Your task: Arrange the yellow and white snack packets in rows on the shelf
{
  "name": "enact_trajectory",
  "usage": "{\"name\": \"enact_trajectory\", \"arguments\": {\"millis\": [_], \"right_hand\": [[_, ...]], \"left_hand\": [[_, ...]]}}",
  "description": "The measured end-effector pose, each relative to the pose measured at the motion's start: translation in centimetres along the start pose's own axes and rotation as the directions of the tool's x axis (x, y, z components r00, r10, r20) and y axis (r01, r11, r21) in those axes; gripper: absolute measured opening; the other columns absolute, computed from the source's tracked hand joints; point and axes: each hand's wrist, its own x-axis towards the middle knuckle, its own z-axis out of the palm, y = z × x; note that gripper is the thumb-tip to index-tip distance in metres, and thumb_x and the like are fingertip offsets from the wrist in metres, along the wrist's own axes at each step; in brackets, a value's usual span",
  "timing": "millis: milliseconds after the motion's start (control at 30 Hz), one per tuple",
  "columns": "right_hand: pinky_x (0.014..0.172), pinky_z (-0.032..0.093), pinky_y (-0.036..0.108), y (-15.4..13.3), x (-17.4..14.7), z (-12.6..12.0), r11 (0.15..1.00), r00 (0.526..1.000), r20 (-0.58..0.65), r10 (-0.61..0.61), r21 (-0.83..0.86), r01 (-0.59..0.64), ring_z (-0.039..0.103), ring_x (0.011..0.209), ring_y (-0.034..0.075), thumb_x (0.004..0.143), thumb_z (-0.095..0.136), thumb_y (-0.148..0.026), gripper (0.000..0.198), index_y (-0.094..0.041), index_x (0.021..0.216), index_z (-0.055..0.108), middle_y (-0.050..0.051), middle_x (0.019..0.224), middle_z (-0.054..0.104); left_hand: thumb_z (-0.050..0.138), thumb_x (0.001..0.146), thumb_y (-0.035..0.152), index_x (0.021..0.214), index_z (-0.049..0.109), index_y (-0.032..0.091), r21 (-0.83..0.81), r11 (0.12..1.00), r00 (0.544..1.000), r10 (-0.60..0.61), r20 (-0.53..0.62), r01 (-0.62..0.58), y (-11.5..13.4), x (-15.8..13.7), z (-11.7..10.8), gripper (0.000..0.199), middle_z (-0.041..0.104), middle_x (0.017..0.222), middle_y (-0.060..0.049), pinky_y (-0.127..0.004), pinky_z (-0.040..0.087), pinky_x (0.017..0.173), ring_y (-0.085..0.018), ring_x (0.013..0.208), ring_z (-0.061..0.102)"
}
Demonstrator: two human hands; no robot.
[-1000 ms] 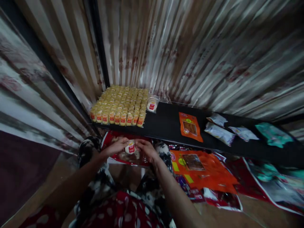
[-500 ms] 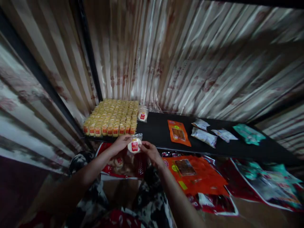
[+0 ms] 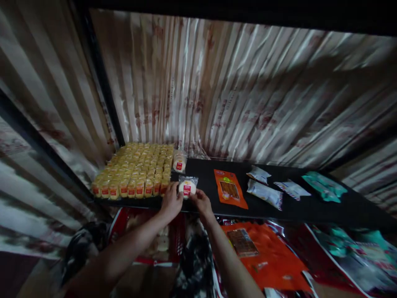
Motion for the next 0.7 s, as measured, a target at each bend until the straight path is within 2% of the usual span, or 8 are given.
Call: {"name": "enact_trajectory", "arguments": {"millis": [67,167,400,533,700], "right_hand": [[0.049,0.036,0.022,0.2,1.7,0.3,0.999,1.000,-0.025,-0.017,-0.039,0.017,0.050,0.052,0.011,0.053,0.072,-0.043,0.046,-0.015,0.090,0.066,-0.002,0.060,0.063],[0.052,0.040,0.023,0.2,4.3,1.2,0.997,0.999,-0.016,-0.029,-0.066,0.028,0.054,0.055,0.013,0.055,0.069,-0.041,0.044,-0.013,0.089,0.067,0.001,0.064,0.066],[0.066,0.049,0.025,0.7,9.5,3.7,0.969,0.993,0.003,-0.114,-0.219,0.112,0.064,0.071,0.017,0.066,0.062,-0.037,0.031,-0.016,0.089,0.065,0.005,0.084,0.072],[0.072,0.049,0.025,1.0,11.0,4.6,0.897,0.993,0.007,-0.121,-0.428,0.112,0.066,0.077,0.017,0.072,0.059,-0.035,0.026,-0.018,0.091,0.066,0.004,0.086,0.072],[0.073,0.048,0.022,0.2,11.5,5.3,0.782,0.991,0.027,-0.134,-0.611,0.123,0.066,0.083,0.016,0.078,0.058,-0.032,0.025,-0.018,0.097,0.067,0.005,0.090,0.072]], "left_hand": [[0.047,0.082,0.016,0.120,0.054,0.010,0.052,0.999,1.000,0.010,0.025,-0.011,0.0,-0.1,1.2,0.039,0.048,0.135,-0.017,-0.038,0.034,0.109,-0.024,0.128,0.043],[0.044,0.084,0.016,0.122,0.054,0.008,0.063,0.997,0.995,-0.054,0.085,0.048,-0.2,0.7,2.8,0.040,0.045,0.139,-0.017,-0.035,0.029,0.113,-0.022,0.132,0.040],[0.034,0.089,0.019,0.129,0.050,0.005,-0.058,0.967,0.962,-0.238,0.134,0.247,-0.2,4.6,4.6,0.045,0.043,0.142,-0.015,-0.031,0.024,0.114,-0.020,0.134,0.037],[0.032,0.089,0.021,0.132,0.046,0.004,-0.081,0.935,0.935,-0.337,0.110,0.347,-0.3,6.4,5.0,0.048,0.040,0.144,-0.015,-0.028,0.021,0.114,-0.018,0.135,0.034],[0.033,0.089,0.021,0.133,0.045,0.004,-0.092,0.928,0.932,-0.354,0.083,0.360,-1.1,7.8,5.7,0.049,0.039,0.145,-0.014,-0.026,0.019,0.114,-0.017,0.136,0.032]]}}
